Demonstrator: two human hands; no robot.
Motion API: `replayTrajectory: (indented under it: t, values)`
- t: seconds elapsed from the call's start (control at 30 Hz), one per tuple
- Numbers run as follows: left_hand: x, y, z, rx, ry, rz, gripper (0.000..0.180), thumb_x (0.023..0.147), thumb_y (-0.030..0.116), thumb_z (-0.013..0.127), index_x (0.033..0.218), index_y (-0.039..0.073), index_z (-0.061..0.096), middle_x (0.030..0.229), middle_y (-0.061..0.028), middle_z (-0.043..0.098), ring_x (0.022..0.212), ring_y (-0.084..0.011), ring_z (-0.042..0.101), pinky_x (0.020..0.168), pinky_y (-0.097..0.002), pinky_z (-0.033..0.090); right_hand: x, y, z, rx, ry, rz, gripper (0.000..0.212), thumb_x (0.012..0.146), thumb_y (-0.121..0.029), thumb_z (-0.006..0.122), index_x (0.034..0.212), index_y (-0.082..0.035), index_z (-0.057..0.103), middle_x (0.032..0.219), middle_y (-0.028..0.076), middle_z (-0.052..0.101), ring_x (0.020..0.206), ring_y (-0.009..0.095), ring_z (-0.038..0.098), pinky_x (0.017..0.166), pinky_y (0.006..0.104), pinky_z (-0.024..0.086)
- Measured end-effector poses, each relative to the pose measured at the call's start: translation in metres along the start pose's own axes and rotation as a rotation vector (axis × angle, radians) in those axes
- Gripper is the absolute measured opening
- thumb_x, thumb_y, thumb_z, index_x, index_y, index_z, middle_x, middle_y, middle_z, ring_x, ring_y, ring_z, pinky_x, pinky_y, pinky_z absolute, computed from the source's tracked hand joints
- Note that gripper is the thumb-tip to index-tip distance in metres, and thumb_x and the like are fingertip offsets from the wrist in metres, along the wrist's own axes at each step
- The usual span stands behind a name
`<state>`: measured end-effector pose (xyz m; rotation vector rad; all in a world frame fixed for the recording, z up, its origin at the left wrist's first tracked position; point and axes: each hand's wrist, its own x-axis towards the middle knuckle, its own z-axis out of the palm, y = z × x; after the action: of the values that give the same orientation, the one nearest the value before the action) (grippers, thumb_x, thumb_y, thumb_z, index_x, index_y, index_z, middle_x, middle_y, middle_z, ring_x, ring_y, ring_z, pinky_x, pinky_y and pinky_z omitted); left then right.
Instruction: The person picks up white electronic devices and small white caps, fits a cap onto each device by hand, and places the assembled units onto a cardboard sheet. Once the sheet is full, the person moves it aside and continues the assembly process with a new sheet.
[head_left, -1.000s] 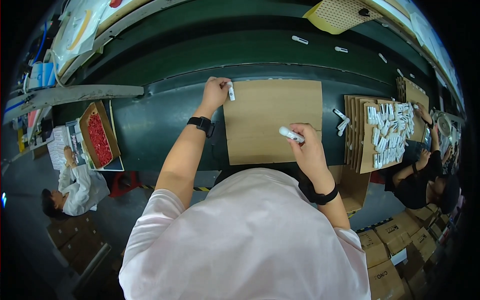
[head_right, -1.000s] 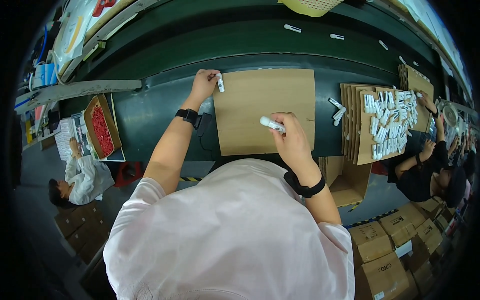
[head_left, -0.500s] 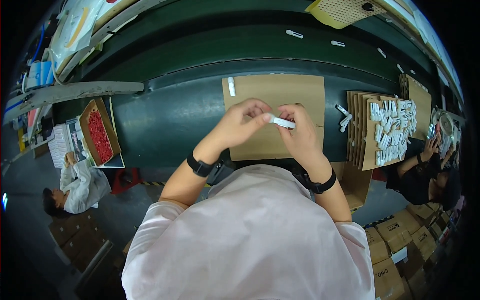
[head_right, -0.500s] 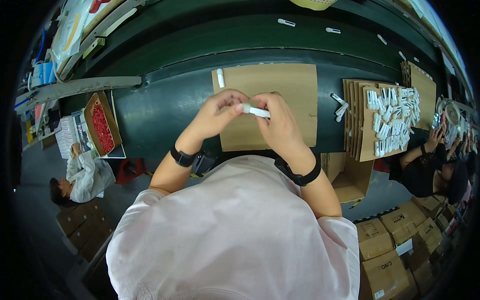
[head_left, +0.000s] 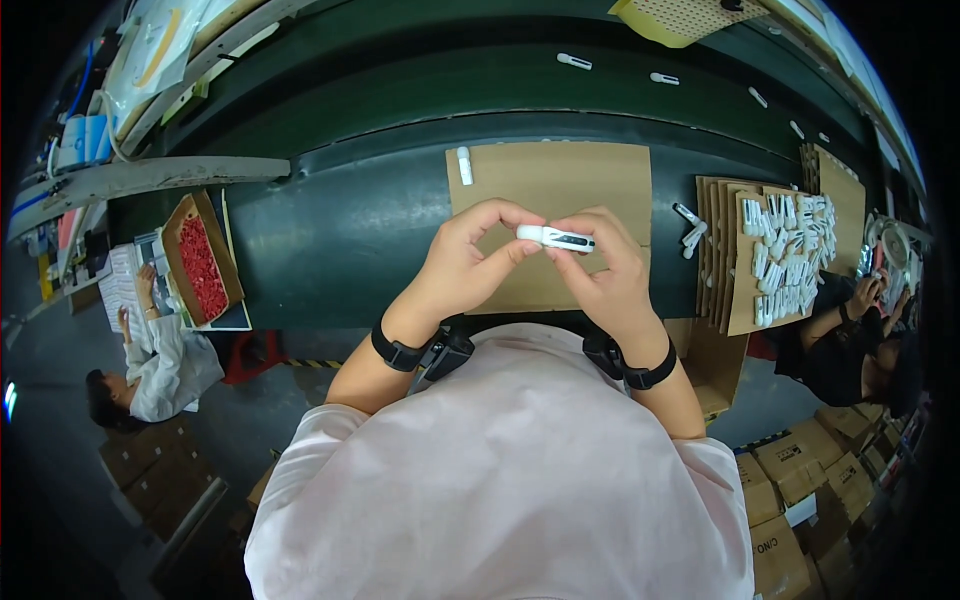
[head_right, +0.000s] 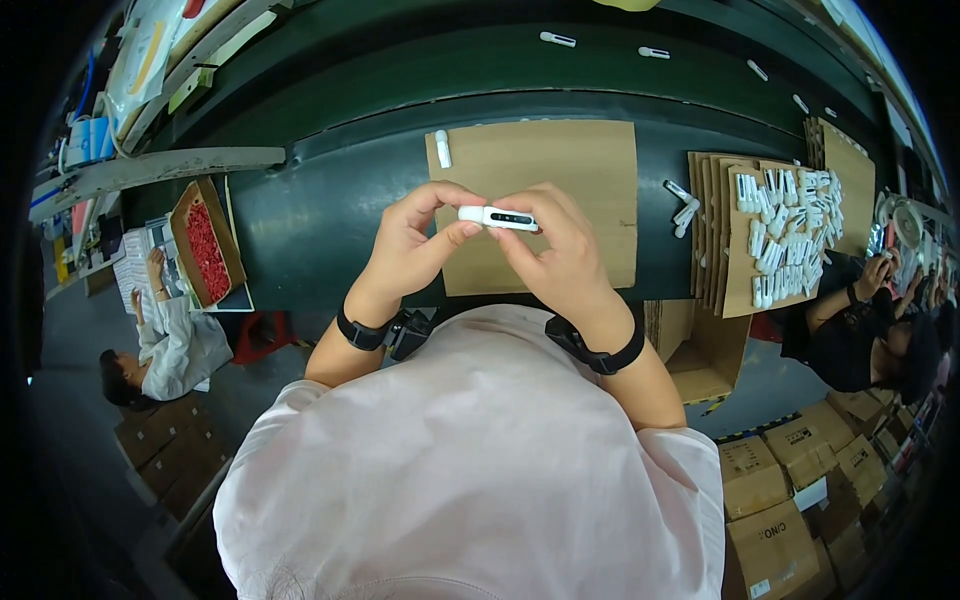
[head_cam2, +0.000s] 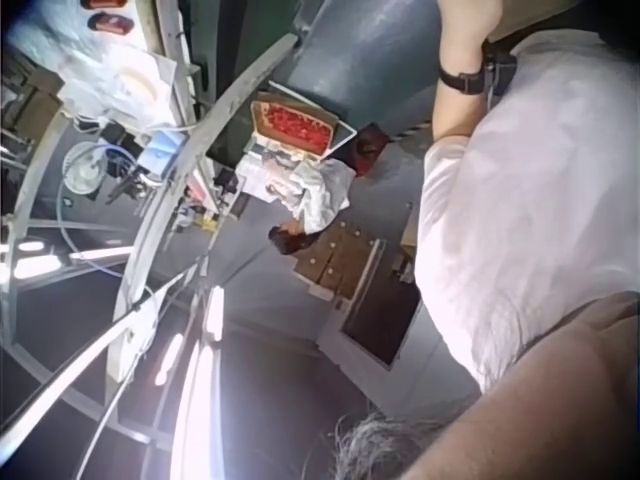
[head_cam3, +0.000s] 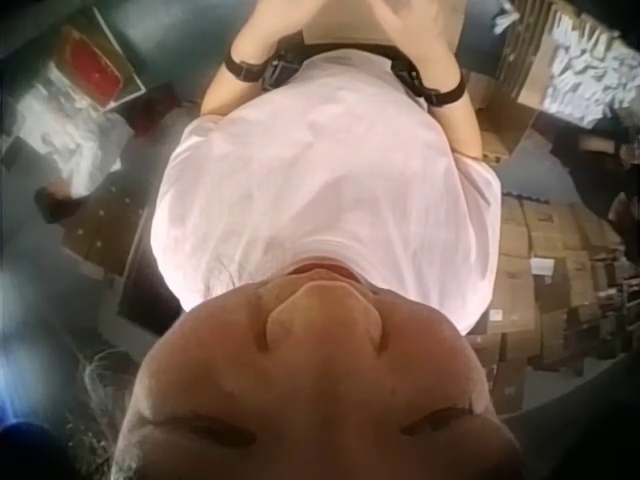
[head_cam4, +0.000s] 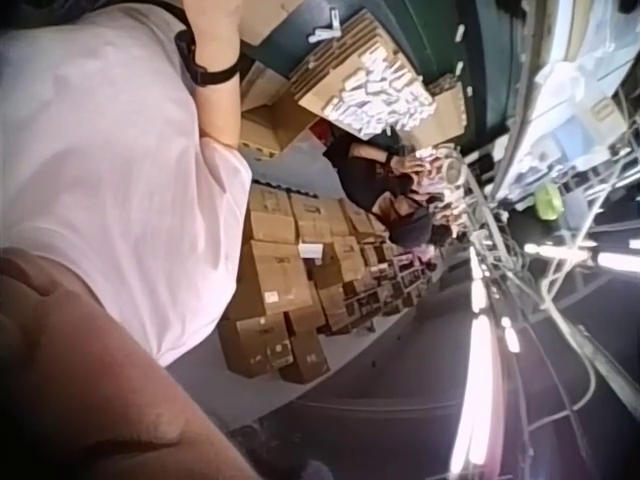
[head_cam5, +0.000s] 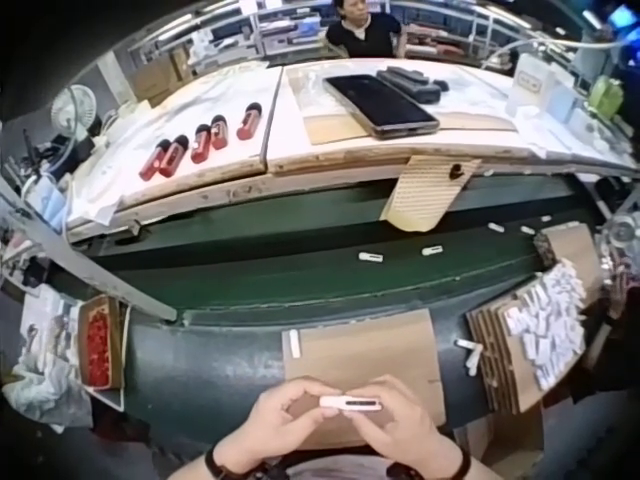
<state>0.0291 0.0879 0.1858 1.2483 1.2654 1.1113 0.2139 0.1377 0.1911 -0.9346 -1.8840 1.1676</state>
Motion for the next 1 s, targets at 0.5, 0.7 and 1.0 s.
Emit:
replayTrajectory:
  t: [0.5, 0.7, 1.0]
  values:
    - [0.005, -0.001, -0.002, 0.178, 0.025, 0.095, 0.018, 0.083, 0.002, 0.066, 0.101, 0.002, 0.063, 0.098, -0.0098, 0.065, 0.092, -0.0223, 0.062, 0.083, -0.0314, 0.047, 0.002, 0.005, 0.001, 0.001, -0.06, 0.121, 0.024, 0.079, -0.003, 0.071, 0.101, -0.003, 0.06, 0.089, 0.003, 0.058, 0.072, 0.011, 0.052, 0.064, 0.0227, 0.042]
    - [0.004, -0.024, -0.014, 0.212, 0.0, 0.116, 0.022, 0.08, 0.001, 0.066, 0.102, 0.002, 0.061, 0.099, -0.0105, 0.064, 0.092, -0.0237, 0.062, 0.082, -0.0339, 0.049, 0.014, 0.021, 0.016, 0.072, -0.245, 0.256, 0.024, 0.084, -0.006, 0.067, 0.106, -0.005, 0.057, 0.086, 0.002, 0.058, 0.068, 0.008, 0.048, 0.061, 0.0222, 0.04]
    - [0.021, -0.106, -0.05, 0.343, 0.238, -0.083, 0.037, 0.076, 0.004, 0.07, 0.11, 0.005, 0.058, 0.097, -0.0118, 0.063, 0.094, -0.0269, 0.061, 0.083, -0.035, 0.049, 0.059, 0.088, 0.053, 0.082, -0.404, 0.408, 0.019, 0.088, -0.01, 0.065, 0.104, -0.003, 0.056, 0.079, 0.004, 0.062, 0.064, 0.009, 0.054, 0.058, 0.0239, 0.044]
